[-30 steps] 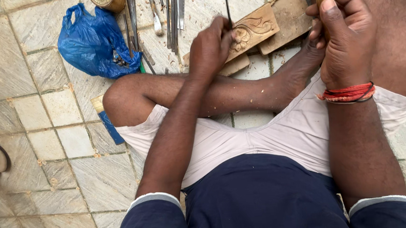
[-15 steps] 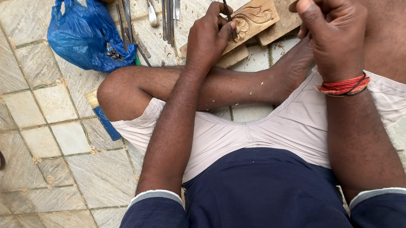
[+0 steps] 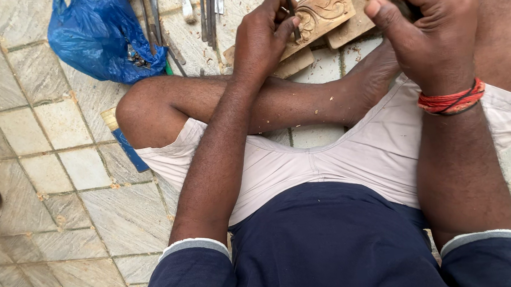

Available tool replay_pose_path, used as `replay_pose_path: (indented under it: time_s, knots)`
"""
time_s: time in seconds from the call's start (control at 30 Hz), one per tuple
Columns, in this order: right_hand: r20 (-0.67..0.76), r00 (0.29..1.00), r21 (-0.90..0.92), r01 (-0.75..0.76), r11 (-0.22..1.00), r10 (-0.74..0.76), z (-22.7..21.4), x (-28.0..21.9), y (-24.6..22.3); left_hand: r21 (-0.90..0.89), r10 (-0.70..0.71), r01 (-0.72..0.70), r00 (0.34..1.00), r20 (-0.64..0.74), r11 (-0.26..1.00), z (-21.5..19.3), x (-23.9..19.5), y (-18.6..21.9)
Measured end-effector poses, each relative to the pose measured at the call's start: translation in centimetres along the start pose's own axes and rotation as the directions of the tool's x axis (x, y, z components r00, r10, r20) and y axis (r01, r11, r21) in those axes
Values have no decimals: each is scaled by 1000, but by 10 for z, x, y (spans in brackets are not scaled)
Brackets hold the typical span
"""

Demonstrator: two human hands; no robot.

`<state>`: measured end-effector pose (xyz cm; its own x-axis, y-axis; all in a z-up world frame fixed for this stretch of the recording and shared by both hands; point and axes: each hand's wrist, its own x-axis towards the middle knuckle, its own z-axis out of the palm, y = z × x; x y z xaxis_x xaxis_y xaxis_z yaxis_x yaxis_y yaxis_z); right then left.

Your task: The person carves a floral design into a small rectangular wooden block using a chisel and a wooden mallet. They repeatedly strike the chisel to shape the wood while seated on the floor.

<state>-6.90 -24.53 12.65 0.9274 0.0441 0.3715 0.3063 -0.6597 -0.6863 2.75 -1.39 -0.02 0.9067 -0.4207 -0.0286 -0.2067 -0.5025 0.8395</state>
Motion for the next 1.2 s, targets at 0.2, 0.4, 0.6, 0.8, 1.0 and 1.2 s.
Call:
replay_pose_path:
  time_s: [0.2,0.4,0.6,0.8,1.0,1.2]
  knots:
    - [-17,999,-71,-53,996,52,2,-1,3,45,27,-27,1000,6,999,0,1,3]
    - [20,999,-84,-27,996,29,3,0,6,10,-36,35,998,46,999,4,10,-7]
    - [18,996,-125,-88,988,91,-1,0,16,9,7,-7,998,63,1000,2,14,-9]
    - [43,981,12,-191,982,190,-4,-6,23,2,-11,11,997,79,1000,4,9,-11]
    - [97,988,-85,-116,990,124,-7,-4,23,4,31,-32,997,76,999,-1,14,-8]
    - [137,987,-34,-79,996,83,-13,-6,25,22,-37,34,992,119,999,1,13,-6]
